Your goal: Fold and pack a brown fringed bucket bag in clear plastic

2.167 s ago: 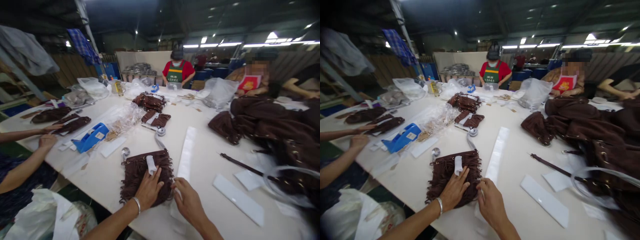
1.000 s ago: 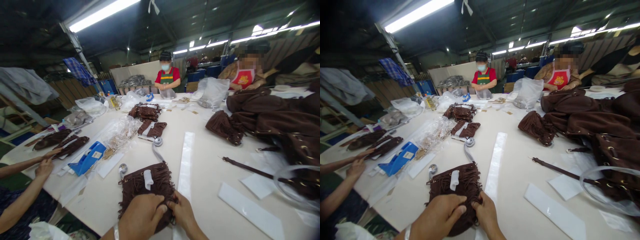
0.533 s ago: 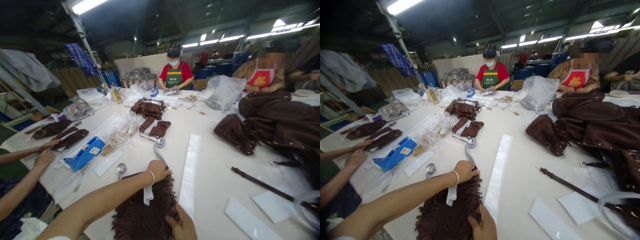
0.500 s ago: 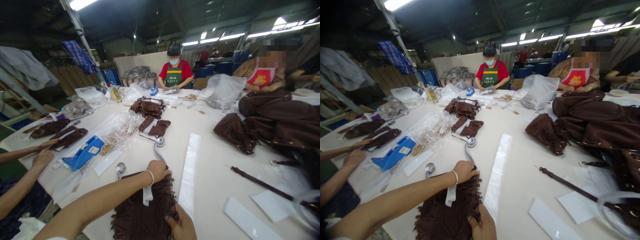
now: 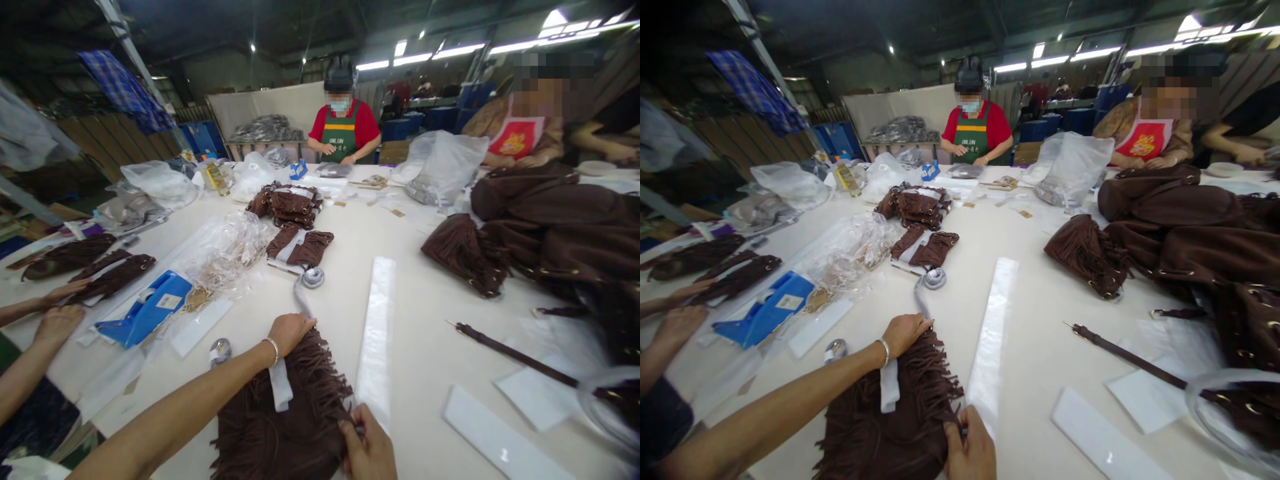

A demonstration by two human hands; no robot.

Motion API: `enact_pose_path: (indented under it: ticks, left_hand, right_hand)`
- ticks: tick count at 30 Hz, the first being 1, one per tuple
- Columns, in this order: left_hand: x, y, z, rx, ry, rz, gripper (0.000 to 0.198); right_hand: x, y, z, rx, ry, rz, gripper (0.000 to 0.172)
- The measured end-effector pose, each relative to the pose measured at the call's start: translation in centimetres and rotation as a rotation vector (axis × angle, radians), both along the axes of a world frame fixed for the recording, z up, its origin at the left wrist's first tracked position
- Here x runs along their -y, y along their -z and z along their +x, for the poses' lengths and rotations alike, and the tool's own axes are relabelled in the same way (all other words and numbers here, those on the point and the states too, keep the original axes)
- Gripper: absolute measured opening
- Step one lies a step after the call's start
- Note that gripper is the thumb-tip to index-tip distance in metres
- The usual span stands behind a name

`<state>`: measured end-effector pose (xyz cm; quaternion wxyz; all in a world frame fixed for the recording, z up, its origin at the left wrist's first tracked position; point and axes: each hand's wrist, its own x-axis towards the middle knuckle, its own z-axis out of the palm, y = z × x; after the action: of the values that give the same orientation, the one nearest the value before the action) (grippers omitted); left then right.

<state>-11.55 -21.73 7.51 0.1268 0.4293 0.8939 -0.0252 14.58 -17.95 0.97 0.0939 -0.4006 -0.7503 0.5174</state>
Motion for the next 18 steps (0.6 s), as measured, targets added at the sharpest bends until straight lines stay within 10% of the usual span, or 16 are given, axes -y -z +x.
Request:
enact_pose_path:
  ticks: [18]
  left_hand:
    - [-1.1,-0.2,-0.8,0.501,-0.106,0.028,0.056]
  right_hand:
    - [2.3,-1.5,0.4,-0.118,-0.098,0.182,0.009]
